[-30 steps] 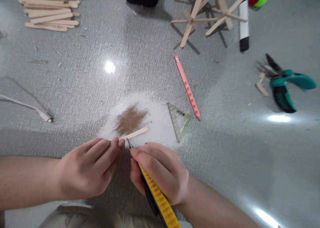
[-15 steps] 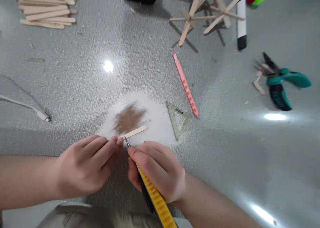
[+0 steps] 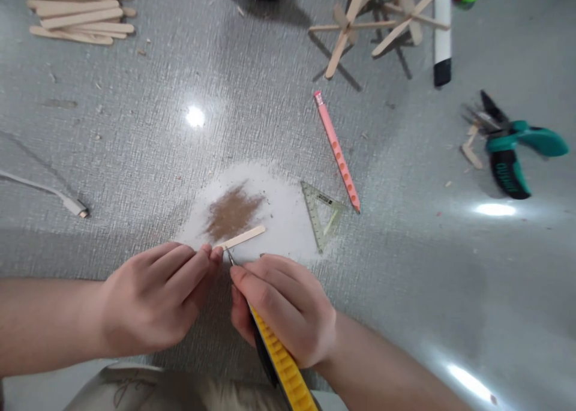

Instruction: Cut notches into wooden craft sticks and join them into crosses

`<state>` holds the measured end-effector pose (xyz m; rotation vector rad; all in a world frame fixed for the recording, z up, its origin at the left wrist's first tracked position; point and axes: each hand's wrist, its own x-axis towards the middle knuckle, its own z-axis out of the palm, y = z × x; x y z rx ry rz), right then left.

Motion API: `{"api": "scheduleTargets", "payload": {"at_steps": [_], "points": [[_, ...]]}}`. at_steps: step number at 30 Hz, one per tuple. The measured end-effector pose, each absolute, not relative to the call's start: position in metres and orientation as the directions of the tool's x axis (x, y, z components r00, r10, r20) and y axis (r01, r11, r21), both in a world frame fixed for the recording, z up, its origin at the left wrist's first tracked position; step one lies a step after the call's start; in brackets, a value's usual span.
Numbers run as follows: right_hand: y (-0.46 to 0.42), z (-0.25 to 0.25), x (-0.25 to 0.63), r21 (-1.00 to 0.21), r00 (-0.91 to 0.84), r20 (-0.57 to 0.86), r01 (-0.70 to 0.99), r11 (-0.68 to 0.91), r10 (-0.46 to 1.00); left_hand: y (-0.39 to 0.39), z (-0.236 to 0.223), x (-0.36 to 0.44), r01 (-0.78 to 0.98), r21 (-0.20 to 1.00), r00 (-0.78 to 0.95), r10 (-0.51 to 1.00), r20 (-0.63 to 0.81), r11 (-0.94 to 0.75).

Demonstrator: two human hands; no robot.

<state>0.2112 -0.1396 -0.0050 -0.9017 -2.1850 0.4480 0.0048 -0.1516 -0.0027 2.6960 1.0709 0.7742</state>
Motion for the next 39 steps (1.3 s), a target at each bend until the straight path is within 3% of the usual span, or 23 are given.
{"api": "scheduleTargets", "payload": {"at_steps": [5, 14, 19, 24, 28, 31, 35, 39], "points": [[-0.136, -0.006, 0.212, -0.54, -0.514, 0.485, 0.46, 0.705, 0.707, -0.15, -0.002, 0.004, 0.598, 0.271, 0.638, 0.653, 0.409, -0.754], [-0.142, -0.001, 0.215, -0.549, -0.437, 0.425, 0.572, 0.609, 0.793, -0.146, 0.004, -0.002, 0.592, 0.054, 0.72, 0.557, 0.413, -0.804], [-0.14, 0.002, 0.215, -0.555, -0.454, 0.423, 0.554, 0.621, 0.784, -0.141, 0.001, -0.003, 0.617, 0.09, 0.708, 0.601, 0.371, -0.782], [-0.139, 0.004, 0.218, -0.572, -0.448, 0.385, 0.571, 0.59, 0.807, -0.14, -0.003, 0.0, 0.664, 0.203, 0.631, 0.685, 0.364, -0.719], [-0.137, 0.007, 0.225, -0.591, -0.426, 0.385, 0.568, 0.573, 0.819, -0.128, -0.003, -0.005, 0.678, 0.189, 0.622, 0.691, 0.369, -0.711], [-0.138, 0.007, 0.23, -0.613, -0.421, 0.36, 0.567, 0.551, 0.833, -0.116, -0.001, -0.01, 0.669, 0.243, 0.631, 0.709, 0.315, -0.703], [-0.14, -0.003, 0.236, -0.698, -0.267, 0.313, 0.586, 0.411, 0.912, -0.118, 0.002, -0.007, 0.629, 0.348, 0.622, 0.718, 0.312, -0.696], [-0.139, -0.009, 0.243, -0.767, -0.121, 0.235, 0.587, 0.26, 0.964, -0.127, -0.002, -0.001, 0.592, 0.298, 0.711, 0.659, 0.245, -0.749]]}}
